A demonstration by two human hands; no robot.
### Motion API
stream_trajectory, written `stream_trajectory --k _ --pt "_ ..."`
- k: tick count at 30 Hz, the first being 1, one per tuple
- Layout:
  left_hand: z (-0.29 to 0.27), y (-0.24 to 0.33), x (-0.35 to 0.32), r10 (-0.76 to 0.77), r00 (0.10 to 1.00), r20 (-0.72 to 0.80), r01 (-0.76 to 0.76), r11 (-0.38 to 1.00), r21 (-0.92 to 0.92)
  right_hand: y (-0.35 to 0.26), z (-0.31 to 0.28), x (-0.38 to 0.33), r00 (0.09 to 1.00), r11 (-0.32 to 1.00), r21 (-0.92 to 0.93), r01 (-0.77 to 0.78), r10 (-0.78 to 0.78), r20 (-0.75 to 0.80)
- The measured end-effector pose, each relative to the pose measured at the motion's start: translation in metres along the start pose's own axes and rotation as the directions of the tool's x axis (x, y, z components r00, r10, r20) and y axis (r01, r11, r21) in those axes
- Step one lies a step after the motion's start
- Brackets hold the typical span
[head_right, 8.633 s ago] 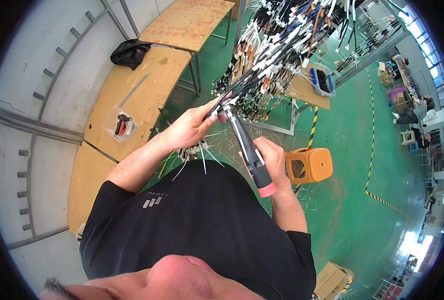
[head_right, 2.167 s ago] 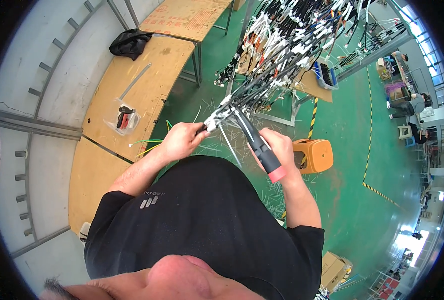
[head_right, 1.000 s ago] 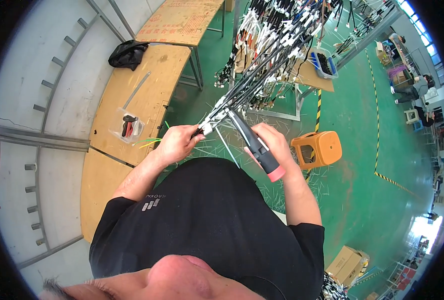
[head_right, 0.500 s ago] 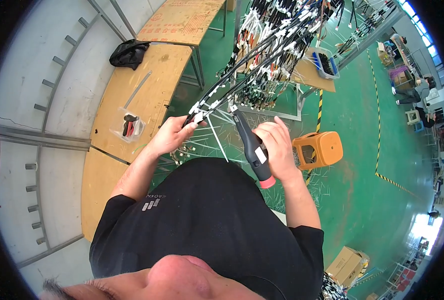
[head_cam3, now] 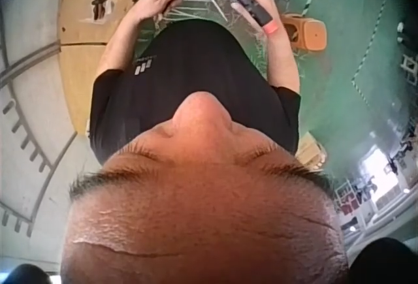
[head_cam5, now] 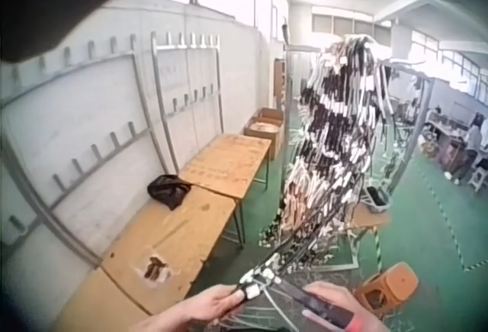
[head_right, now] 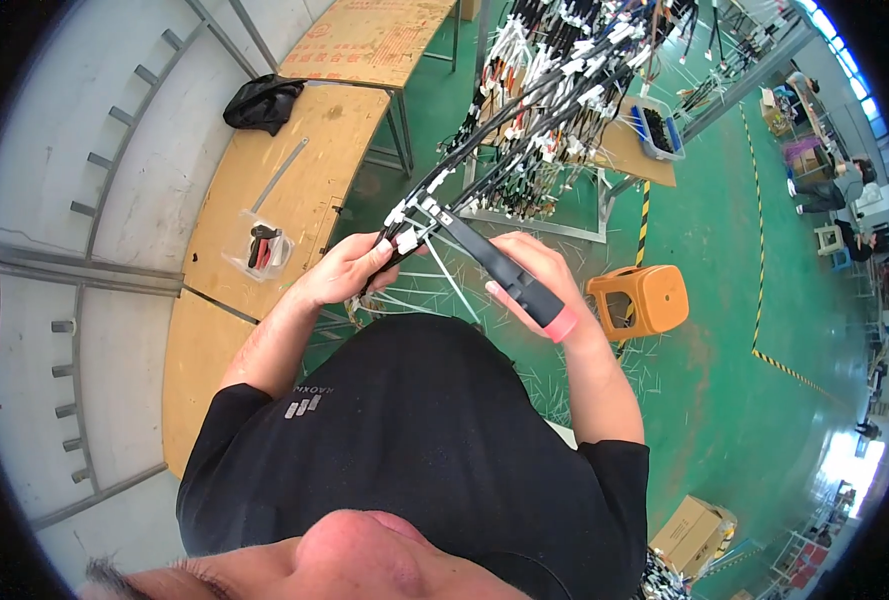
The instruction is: Using a zip-tie gun to secure bundles of electrical wire harnesses on a factory rack.
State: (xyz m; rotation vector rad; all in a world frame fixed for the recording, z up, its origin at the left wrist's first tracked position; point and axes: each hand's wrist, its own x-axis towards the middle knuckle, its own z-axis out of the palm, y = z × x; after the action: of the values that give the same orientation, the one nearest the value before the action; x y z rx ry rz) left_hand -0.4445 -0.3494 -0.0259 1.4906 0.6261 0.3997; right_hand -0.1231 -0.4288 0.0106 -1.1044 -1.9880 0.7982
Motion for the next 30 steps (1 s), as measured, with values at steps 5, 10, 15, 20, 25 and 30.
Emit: stream_trajectory --k 5,10,15,20,25,30 --pt "-0.007 0.010 -0.004 -0.003 0.997 0.075 0.009 0.997 -0.079 0.003 -0.012 0.010 0.994 1.000 0.021 0.021 -0.023 0.104" --pt "-0.014 0.017 -0.005 0.019 0.983 0.184 0.006 0.991 -0.135 -0.006 -0.031 0.028 0.978 0.999 0.003 0.054 -0.054 0.203" --pt "-0.008 0.013 -0.003 -0.084 0.995 0.049 0.082 0.995 0.055 -0.001 -0.025 0.027 0.952 0.830 0.512 -0.221 0.070 0.299" --pt "-0.003 0.009 -0.002 -0.124 0.992 -0.023 0.126 0.978 0.168 0.001 -0.011 0.022 0.939 0.680 0.662 -0.314 0.117 0.324" --pt "0.003 0.030 -0.008 -0.080 0.980 -0.180 0.147 0.904 0.401 -0.017 -0.010 0.023 0.982 0.996 -0.081 0.021 -0.006 0.190" --pt "0.008 0.033 -0.011 -0.004 0.974 -0.227 0.123 0.851 0.511 -0.036 0.014 0.018 0.999 0.968 -0.249 0.026 -0.014 0.047"
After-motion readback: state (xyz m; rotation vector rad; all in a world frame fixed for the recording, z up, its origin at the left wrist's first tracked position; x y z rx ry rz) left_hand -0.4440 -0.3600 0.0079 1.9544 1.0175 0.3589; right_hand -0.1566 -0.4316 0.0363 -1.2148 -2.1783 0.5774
